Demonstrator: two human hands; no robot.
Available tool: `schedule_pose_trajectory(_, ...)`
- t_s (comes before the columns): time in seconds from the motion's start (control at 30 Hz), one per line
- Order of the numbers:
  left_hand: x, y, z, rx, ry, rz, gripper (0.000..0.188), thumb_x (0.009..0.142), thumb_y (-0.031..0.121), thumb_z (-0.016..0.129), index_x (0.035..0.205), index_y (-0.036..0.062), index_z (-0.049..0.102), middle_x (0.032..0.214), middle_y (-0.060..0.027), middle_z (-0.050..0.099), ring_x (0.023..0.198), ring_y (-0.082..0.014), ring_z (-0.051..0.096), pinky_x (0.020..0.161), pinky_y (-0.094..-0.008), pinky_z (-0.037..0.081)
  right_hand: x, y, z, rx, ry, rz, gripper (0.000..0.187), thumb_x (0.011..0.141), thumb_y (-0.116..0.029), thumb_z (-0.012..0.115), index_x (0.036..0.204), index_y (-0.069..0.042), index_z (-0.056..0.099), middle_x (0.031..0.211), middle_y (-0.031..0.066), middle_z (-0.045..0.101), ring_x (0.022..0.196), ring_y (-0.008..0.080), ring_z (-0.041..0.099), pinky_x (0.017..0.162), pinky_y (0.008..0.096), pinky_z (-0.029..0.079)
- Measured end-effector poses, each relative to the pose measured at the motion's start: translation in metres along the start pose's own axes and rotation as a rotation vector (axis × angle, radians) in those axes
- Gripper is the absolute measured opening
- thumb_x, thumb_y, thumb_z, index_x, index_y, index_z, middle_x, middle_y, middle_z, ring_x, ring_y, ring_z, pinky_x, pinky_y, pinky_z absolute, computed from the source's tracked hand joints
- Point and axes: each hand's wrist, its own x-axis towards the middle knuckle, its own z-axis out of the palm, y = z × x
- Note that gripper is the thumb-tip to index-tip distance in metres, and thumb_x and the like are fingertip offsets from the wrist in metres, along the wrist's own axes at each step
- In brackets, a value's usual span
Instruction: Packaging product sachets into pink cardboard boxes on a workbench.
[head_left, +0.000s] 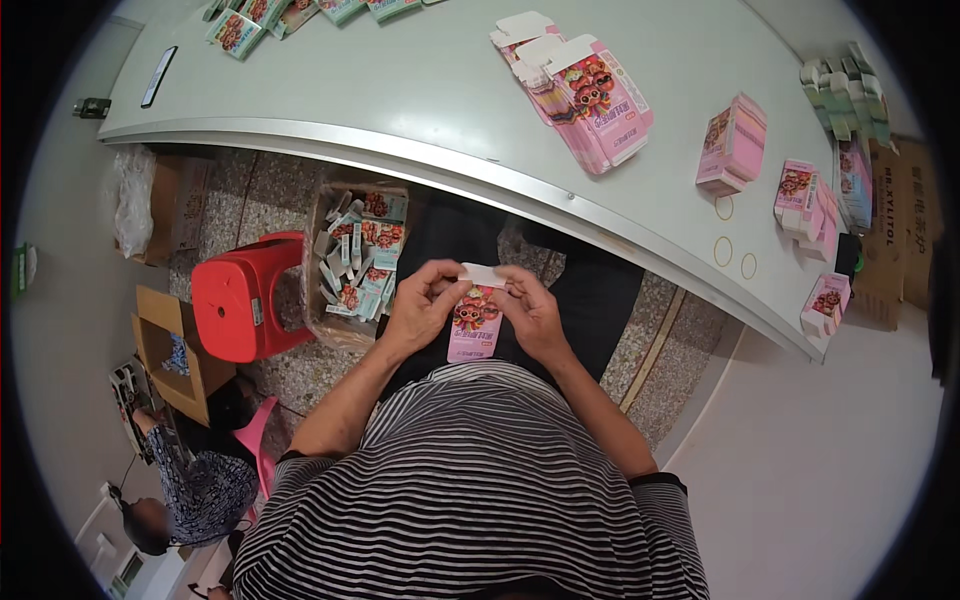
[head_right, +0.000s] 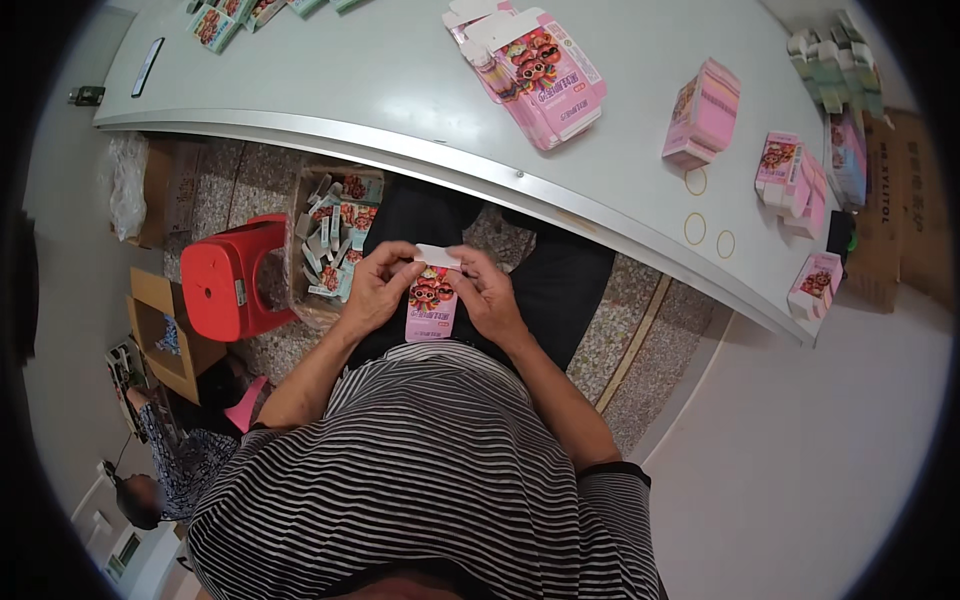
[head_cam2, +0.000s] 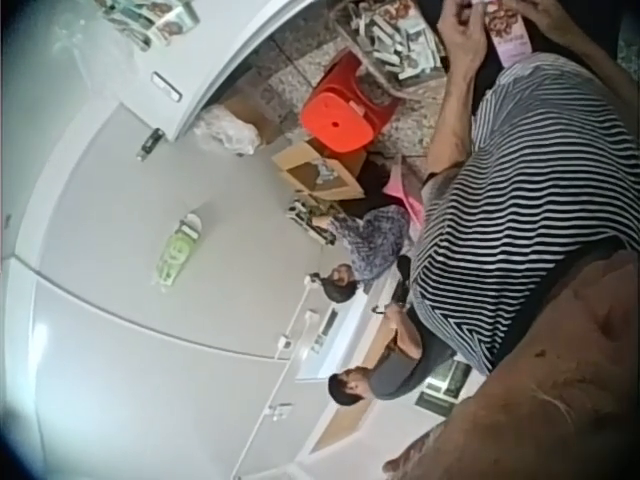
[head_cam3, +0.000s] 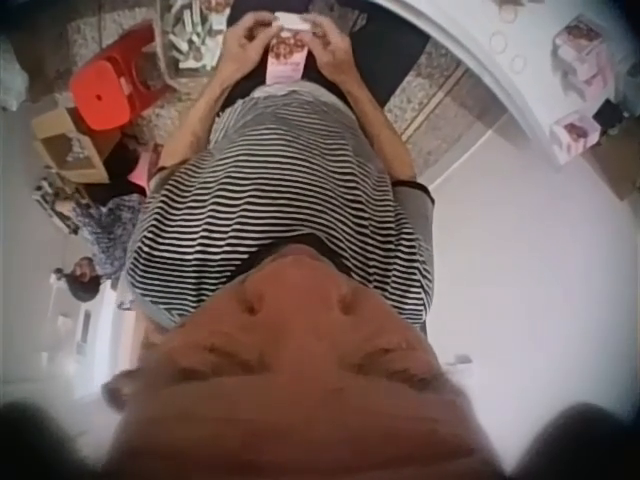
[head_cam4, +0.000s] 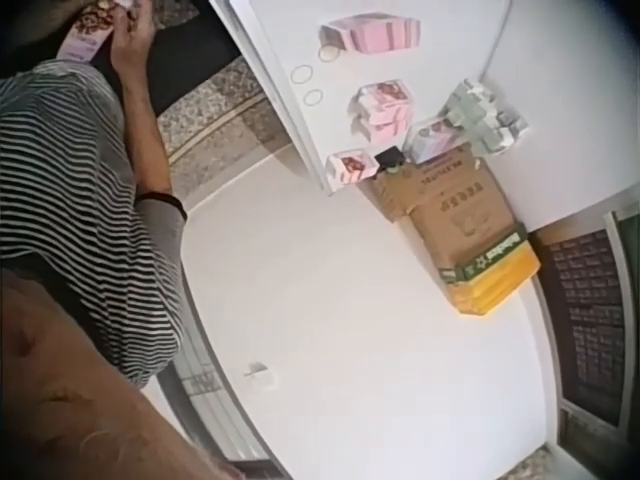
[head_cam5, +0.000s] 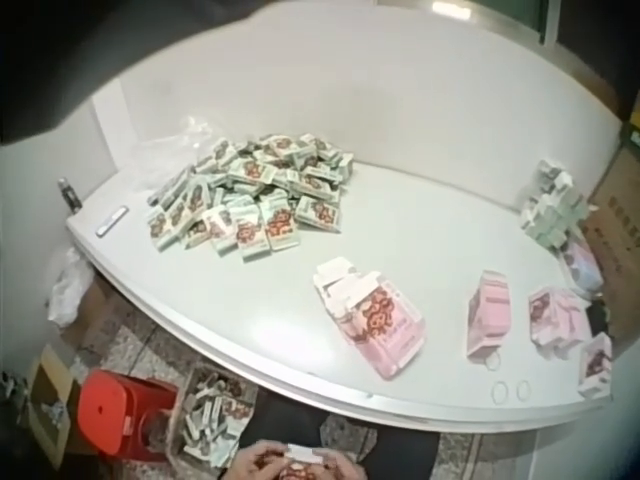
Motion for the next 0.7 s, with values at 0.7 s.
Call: schedule_pose_trajectory(0.7, 0.002, 0.04, -0.002, -0.046, -0.08, -0.116, 0.017, 0.093, 0.007, 0.069, 0.108, -0.0005, 0.072, 0.09, -0.0029, 0.072, 0.077, -0.0051, 0.063, 0.067, -0.0203, 0.051, 0.018, -0.036, -0.012, 0.119, -0.064, 0.318, 0.026, 0.093, -0.011, 0.066, 0.113, 0.005, 0.07, 0.098, 0.0087, 0.072, 0.088, 0.0112, 0.066, 0.081, 0.025, 0.053)
